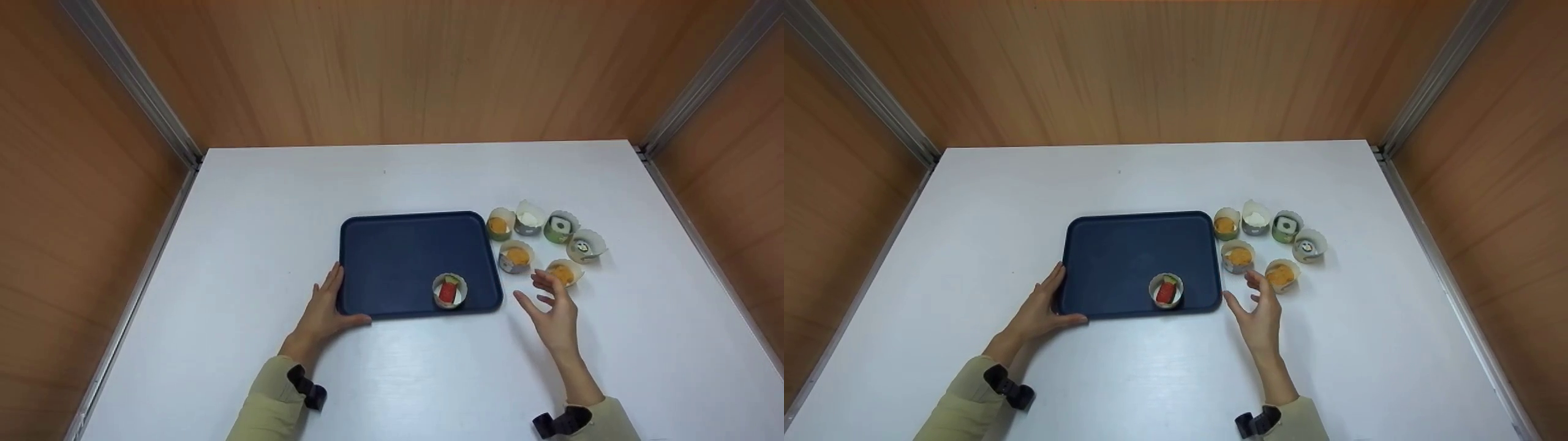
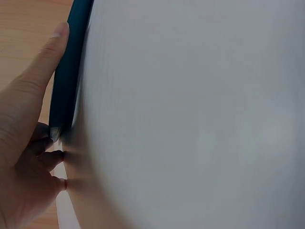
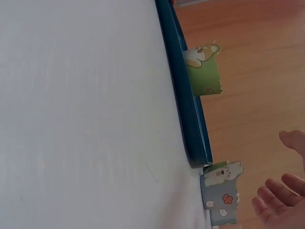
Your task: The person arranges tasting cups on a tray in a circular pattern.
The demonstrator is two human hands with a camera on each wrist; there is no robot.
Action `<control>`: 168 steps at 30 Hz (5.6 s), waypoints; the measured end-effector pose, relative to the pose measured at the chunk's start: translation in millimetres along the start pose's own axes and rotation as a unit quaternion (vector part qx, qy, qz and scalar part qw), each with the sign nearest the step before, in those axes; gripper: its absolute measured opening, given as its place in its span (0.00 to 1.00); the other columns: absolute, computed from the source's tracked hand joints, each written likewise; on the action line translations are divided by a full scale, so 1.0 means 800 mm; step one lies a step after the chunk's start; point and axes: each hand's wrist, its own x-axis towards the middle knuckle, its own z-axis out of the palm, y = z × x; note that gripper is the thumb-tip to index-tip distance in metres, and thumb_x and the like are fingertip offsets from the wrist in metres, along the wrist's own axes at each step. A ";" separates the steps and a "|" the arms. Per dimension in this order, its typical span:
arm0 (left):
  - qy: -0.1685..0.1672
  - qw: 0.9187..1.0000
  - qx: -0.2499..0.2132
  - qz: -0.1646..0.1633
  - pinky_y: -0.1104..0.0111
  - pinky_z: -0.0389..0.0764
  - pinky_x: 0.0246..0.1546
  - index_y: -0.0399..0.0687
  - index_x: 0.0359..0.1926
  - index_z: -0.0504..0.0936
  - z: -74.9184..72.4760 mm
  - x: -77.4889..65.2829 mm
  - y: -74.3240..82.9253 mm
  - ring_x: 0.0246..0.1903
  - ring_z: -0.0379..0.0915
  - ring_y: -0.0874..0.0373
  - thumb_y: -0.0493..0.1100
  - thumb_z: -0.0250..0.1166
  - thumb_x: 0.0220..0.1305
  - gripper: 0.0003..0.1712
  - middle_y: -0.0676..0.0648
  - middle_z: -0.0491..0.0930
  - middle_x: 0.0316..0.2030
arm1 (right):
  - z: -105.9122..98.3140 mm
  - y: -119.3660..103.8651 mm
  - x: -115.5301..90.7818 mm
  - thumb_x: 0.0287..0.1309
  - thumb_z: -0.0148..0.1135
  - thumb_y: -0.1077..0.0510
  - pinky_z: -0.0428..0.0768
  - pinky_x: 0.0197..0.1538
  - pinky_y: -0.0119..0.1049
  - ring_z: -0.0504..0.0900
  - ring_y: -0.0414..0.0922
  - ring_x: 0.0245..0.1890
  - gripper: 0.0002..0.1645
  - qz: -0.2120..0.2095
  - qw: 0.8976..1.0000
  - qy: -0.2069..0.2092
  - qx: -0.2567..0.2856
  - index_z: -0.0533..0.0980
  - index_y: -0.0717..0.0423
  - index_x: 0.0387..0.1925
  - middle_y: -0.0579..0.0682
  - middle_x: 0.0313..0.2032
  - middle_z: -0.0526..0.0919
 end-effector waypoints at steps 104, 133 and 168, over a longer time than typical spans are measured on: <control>0.002 1.000 0.010 -0.003 0.53 0.38 0.63 0.35 0.66 0.46 0.002 0.001 0.000 0.65 0.39 0.49 0.66 0.71 0.31 0.69 0.41 0.42 0.67 | -0.039 0.015 0.026 0.39 0.71 0.61 0.67 0.34 0.16 0.67 0.47 0.45 0.43 0.118 0.991 -0.038 -0.054 0.60 0.65 0.57 0.60 0.51 0.68; 0.021 1.000 0.007 0.013 0.49 0.40 0.62 0.33 0.66 0.49 0.004 -0.002 0.000 0.64 0.43 0.47 0.65 0.72 0.30 0.68 0.38 0.45 0.66 | 0.018 -0.050 0.039 0.32 0.75 0.63 0.74 0.40 0.40 0.71 0.47 0.43 0.44 0.017 0.994 -0.104 -0.005 0.64 0.64 0.55 0.58 0.47 0.72; 0.003 1.000 0.003 0.004 0.51 0.38 0.63 0.35 0.66 0.47 0.003 0.001 0.000 0.65 0.40 0.49 0.66 0.71 0.31 0.69 0.40 0.43 0.67 | 0.106 -0.041 0.061 0.34 0.75 0.55 0.66 0.55 0.44 0.69 0.52 0.50 0.45 0.037 0.993 -0.111 0.011 0.63 0.64 0.54 0.61 0.52 0.70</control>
